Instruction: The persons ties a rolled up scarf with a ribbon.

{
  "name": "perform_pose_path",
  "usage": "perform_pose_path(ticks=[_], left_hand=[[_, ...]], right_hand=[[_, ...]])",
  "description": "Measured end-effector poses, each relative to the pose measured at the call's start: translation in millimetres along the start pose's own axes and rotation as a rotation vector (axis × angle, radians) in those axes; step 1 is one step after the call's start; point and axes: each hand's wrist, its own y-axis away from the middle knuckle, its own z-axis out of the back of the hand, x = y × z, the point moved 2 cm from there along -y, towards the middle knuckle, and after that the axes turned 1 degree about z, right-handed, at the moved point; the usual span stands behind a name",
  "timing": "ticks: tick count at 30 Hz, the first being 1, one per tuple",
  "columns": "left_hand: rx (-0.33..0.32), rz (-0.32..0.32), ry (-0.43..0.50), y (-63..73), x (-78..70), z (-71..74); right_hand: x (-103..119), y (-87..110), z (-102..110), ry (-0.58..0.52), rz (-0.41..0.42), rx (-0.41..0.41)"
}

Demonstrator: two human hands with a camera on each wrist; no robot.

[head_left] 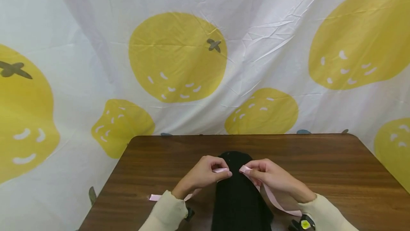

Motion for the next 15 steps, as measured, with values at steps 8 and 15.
perform_pose_path(ticks=[8,15], left_hand=[[-0.057,-0.045,0.016,-0.7,0.5,-2.5],[-0.072,-0.056,0.012,-2.5,1.6,-3.6]], right_hand=[[1.1,-4.4,-1.2,0.03,0.014,-0.012],[-1.2,-8.0,-2.7,0.01,0.044,-0.013]])
